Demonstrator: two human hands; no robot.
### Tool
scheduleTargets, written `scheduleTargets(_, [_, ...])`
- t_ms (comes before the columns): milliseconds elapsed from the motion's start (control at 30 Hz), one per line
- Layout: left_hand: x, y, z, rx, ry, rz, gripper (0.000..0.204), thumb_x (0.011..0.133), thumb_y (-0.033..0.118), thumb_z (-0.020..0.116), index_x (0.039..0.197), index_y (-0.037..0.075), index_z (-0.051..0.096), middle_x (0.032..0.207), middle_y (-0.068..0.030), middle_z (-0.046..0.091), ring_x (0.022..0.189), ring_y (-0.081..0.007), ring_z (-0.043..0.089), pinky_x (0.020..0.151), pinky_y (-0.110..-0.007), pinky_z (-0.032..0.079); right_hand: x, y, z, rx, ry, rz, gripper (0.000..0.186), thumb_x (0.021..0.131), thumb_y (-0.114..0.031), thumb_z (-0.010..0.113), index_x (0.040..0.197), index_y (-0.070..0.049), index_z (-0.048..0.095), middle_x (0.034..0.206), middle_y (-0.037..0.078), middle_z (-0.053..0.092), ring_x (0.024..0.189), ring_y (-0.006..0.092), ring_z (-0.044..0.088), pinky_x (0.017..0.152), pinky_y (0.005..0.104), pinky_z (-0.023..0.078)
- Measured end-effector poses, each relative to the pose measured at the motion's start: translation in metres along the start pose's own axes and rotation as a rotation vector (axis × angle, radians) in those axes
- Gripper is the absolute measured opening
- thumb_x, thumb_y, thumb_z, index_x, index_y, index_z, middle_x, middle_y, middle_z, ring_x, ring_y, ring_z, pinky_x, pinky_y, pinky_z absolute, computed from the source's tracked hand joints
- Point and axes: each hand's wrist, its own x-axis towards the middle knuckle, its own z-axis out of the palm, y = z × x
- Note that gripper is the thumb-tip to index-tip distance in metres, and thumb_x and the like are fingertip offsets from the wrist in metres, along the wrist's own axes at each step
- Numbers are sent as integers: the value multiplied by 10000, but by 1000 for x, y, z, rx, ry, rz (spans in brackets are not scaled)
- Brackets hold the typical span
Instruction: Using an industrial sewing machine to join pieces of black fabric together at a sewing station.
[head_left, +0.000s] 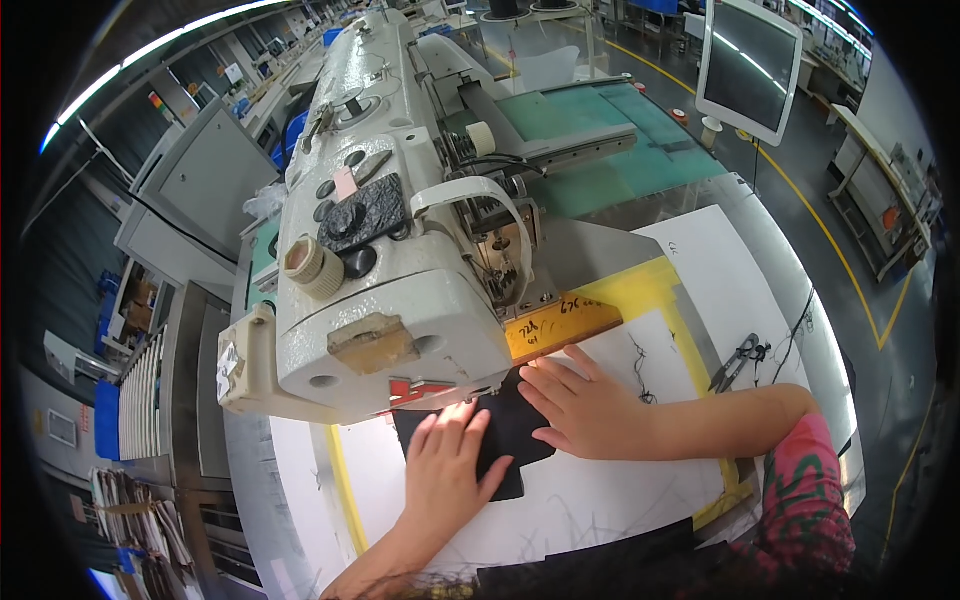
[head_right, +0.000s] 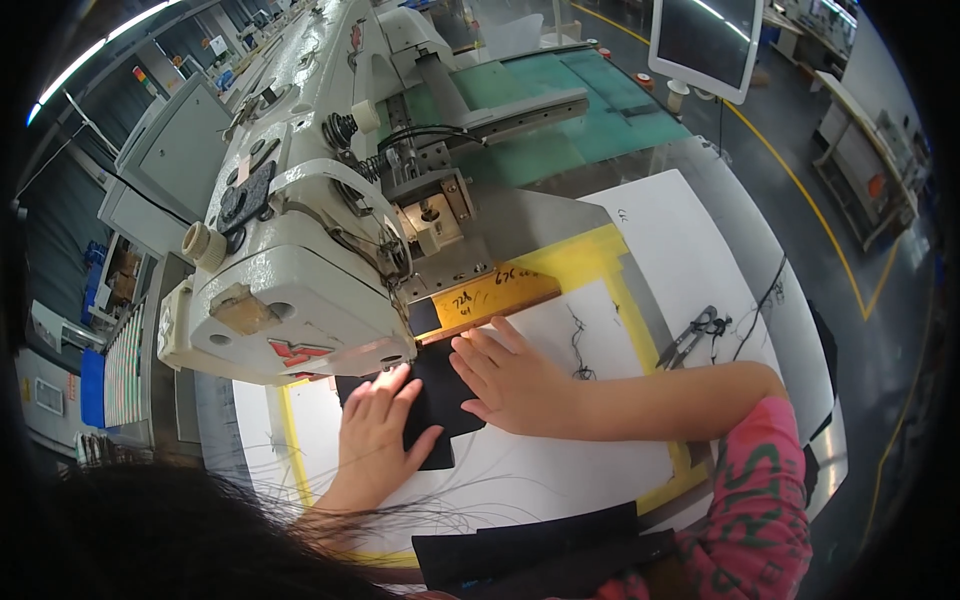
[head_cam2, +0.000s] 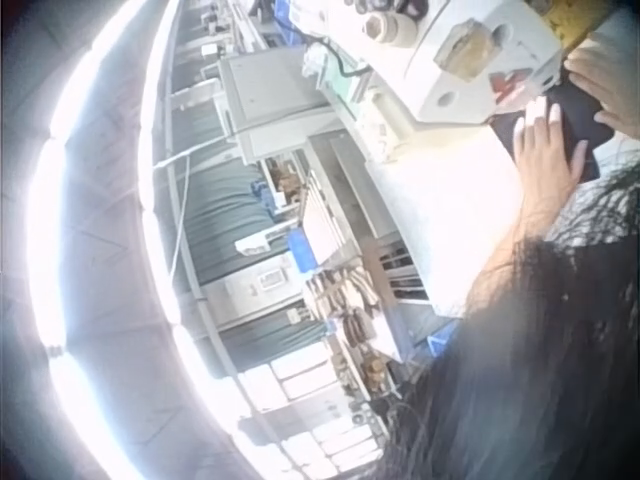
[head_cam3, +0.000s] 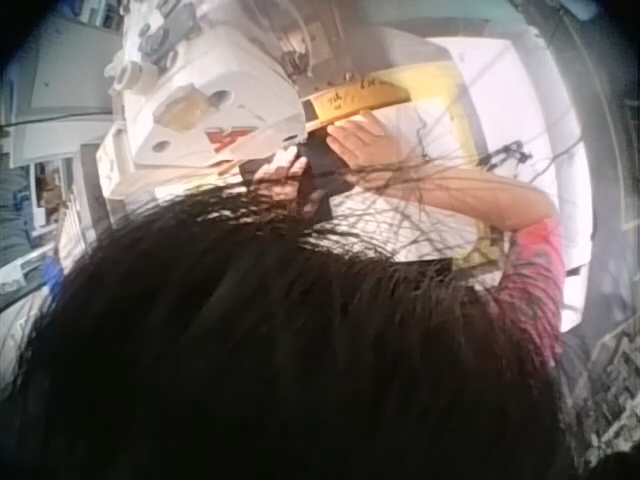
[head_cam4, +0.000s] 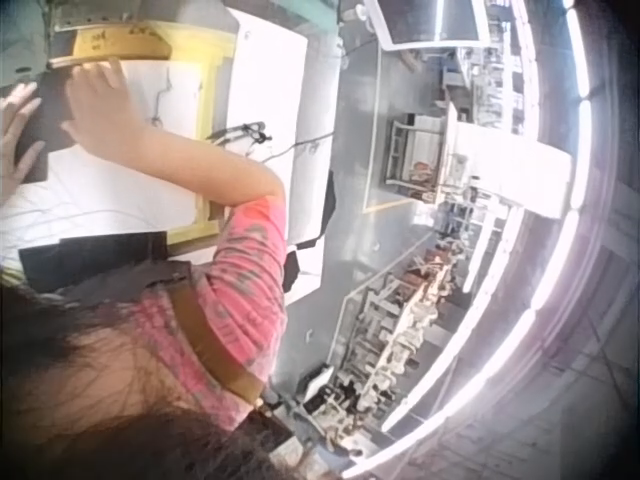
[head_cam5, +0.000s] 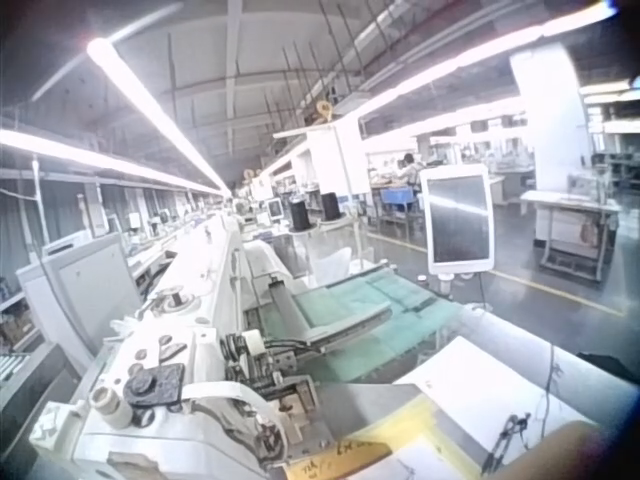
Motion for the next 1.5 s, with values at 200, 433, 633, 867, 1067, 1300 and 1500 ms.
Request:
scheduleTargets(200, [17,14,20,-19,8,8,609,772,382,700,1243,26,549,1298,-149,511,1165,-305,505,1001,-410,372,0,9,0,53,56,34,498,849,-363,607,1174,12,569,1209,126,546,1174,257,483,1047,482,315])
scheduleTargets(433, [17,14,27,-43,65,26,607,773,377,696,1246,29,544,1285,-157,511,1154,-313,507,993,-417,379,-1,8,4,58,95,8,449,843,-329,618,1164,-18,575,1190,89,550,1159,236,482,1038,458,328])
scheduleTargets(633, [16,15,27,-35,84,25,598,768,369,696,1240,33,548,1271,-159,511,1135,-315,513,979,-425,387,1,9,3,187,115,60,432,812,-289,650,1144,-23,573,1187,84,535,1127,242,494,998,448,357])
scheduleTargets(867, [16,15,28,-43,85,15,603,756,374,704,1238,43,556,1242,-167,522,1116,-315,520,972,-423,390,1,11,5,239,153,90,454,789,-274,672,1150,-24,558,1176,87,531,1108,256,500,976,419,374])
scheduleTargets(1067, [16,15,29,-33,96,4,598,751,375,707,1231,49,561,1234,-168,529,1105,-311,528,957,-420,402,2,13,4,285,132,77,444,798,-285,654,1132,-3,581,1160,106,542,1108,264,484,993,424,360])
scheduleTargets(1300, [17,16,29,-29,104,9,604,748,376,708,1233,50,557,1238,-165,530,1102,-308,529,951,-416,408,1,13,3,285,160,85,438,779,-259,682,1131,-28,562,1173,83,536,1092,254,516,955,409,381])
scheduleTargets(1500, [16,19,25,-1,76,-26,598,743,365,708,1232,54,560,1231,-151,530,1083,-301,532,954,-417,413,3,15,4,343,179,75,404,771,-240,696,1095,-28,578,1134,86,550,1077,250,519,943,406,393])
